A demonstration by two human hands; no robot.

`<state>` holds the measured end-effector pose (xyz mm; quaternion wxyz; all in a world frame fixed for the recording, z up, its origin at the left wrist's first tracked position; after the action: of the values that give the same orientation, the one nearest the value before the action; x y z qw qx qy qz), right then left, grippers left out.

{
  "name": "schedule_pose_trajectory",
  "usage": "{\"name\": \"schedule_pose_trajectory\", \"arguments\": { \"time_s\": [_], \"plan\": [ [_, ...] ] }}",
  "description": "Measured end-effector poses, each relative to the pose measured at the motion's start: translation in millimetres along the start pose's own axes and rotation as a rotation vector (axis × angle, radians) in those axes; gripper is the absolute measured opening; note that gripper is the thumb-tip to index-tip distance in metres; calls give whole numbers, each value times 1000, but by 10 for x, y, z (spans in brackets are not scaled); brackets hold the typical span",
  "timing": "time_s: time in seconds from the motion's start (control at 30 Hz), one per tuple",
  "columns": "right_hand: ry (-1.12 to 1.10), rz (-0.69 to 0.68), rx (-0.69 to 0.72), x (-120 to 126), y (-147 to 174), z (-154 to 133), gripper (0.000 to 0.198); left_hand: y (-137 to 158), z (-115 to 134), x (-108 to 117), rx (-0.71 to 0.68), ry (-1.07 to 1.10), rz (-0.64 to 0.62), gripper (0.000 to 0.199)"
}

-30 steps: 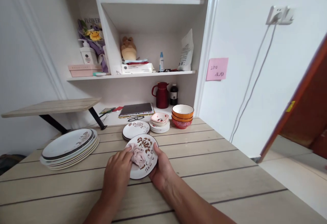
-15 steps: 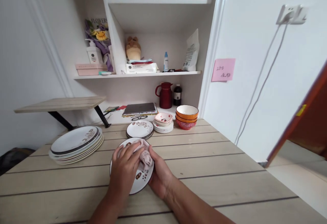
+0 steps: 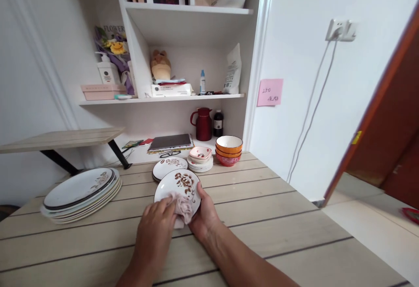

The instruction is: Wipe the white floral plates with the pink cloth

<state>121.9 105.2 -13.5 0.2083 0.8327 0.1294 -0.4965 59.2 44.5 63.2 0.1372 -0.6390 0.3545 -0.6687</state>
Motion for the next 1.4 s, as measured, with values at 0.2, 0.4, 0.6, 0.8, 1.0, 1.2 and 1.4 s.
{"name": "schedule_pose_trajectory", "arguments": {
  "time_s": [0.2, 0.4, 0.6, 0.8, 1.0, 1.2, 1.4],
  "plan": [
    [129, 76, -104, 19, 95, 72, 48, -5, 176, -12, -116, 171, 35, 38],
    [302, 20, -52, -18, 95, 247, 53, -105, -316, 81, 159, 139, -12, 44],
    [177, 130, -16, 77, 74, 143, 47, -9, -641, 43, 351, -96, -80, 37],
    [4, 105, 10, 93, 3, 35, 46, 4, -325, -129, 205, -101, -222, 33],
    [45, -14, -48, 35, -25, 91, 48, 17, 28, -177, 59, 23, -157, 44],
    [167, -17, -95, -26, 33, 221, 49, -61, -141, 10, 67, 77, -27, 48],
    [181, 5, -104, -29, 68, 263, 51, -62, -408, 168, 230, -89, 52, 46]
  ]
}}
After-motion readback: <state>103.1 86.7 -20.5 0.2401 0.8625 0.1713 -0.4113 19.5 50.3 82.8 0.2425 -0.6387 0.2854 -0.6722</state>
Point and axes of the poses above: each hand's wrist, its own y-axis away from the middle knuckle, its own x-axis out of the back of the hand, z = x × y, the point moved 10 cm from there along -y, towards the middle knuckle, and after that the axes turned 1 degree about -x, right-handed, at the moved point
